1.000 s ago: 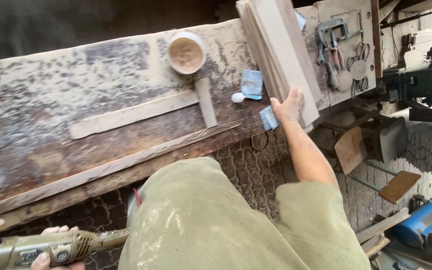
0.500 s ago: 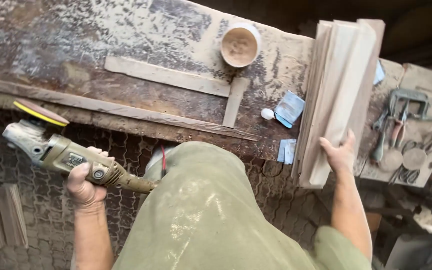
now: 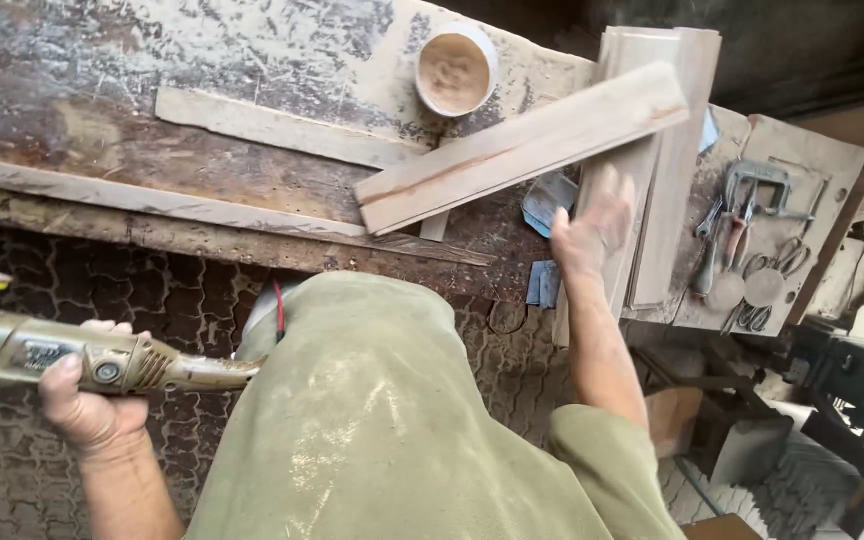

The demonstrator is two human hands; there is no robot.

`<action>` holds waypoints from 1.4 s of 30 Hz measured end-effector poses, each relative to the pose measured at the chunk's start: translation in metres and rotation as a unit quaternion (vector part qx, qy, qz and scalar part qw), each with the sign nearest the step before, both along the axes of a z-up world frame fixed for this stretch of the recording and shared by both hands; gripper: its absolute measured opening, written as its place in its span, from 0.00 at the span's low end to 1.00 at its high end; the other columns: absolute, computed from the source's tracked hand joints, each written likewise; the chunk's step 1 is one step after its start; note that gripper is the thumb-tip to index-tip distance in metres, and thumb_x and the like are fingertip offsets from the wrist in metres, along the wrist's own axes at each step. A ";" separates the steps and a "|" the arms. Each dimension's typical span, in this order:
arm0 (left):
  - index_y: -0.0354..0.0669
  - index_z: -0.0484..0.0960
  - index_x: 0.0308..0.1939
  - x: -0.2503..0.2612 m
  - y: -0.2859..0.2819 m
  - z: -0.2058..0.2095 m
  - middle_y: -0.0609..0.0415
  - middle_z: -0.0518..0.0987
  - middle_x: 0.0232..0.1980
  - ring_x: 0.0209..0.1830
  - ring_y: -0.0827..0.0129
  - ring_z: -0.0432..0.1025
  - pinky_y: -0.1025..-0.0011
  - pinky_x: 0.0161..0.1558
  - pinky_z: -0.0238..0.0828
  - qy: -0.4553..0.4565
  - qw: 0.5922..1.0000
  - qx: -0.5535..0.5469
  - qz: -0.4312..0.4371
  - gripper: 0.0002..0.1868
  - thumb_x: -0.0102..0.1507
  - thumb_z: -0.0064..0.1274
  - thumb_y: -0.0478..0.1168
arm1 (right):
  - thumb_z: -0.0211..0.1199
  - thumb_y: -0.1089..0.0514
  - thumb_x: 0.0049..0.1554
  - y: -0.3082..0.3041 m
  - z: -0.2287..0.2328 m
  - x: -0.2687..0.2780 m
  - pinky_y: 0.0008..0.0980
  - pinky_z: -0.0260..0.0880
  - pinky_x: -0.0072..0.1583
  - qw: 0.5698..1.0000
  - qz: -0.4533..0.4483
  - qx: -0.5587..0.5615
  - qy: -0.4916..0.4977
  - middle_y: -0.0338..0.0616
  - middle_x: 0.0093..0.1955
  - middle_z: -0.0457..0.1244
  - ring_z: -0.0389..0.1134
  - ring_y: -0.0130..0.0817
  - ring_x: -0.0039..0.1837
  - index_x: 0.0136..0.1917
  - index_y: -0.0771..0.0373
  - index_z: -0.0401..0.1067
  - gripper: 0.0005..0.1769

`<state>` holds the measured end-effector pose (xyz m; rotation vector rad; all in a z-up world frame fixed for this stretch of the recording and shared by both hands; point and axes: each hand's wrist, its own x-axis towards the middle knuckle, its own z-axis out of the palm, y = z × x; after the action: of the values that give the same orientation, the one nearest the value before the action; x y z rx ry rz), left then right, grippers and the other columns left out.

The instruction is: Applying wood filler to a plank and sanding it smooth using a manual sanding block and an electric angle grinder.

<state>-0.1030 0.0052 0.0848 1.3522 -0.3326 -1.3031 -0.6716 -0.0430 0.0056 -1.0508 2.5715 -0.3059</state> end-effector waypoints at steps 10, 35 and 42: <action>0.52 0.80 0.63 -0.013 0.017 0.001 0.63 0.85 0.45 0.47 0.76 0.83 0.76 0.51 0.88 -0.028 0.999 0.026 0.019 0.30 0.56 0.58 0.48 | 0.63 0.68 0.46 -0.141 -0.120 -0.035 0.65 0.22 0.79 0.780 0.585 0.181 0.126 0.54 0.87 0.35 0.32 0.52 0.85 0.85 0.50 0.39 0.60; 0.44 0.79 0.55 0.039 0.020 0.004 0.57 0.82 0.42 0.39 0.71 0.79 0.72 0.45 0.85 -0.022 0.997 -0.015 0.071 0.24 0.55 0.57 0.45 | 0.32 0.53 0.71 -0.115 -0.075 0.219 0.48 0.69 0.38 0.760 0.579 0.220 -0.199 0.49 0.32 0.62 0.63 0.47 0.33 0.44 0.60 0.63 0.21; 0.41 0.76 0.56 0.090 0.016 -0.013 0.52 0.80 0.47 0.46 0.66 0.81 0.59 0.49 0.89 -0.043 0.995 0.013 0.091 0.28 0.53 0.57 0.45 | 0.54 0.57 0.60 -0.146 -0.146 0.296 0.48 0.69 0.62 0.793 0.606 0.060 0.004 0.53 0.66 0.63 0.65 0.54 0.67 0.74 0.51 0.66 0.28</action>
<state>-0.0130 0.0215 0.0719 1.4288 -0.2470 -1.1039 -0.3754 -0.1893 -0.1401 -2.3040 1.3860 0.2088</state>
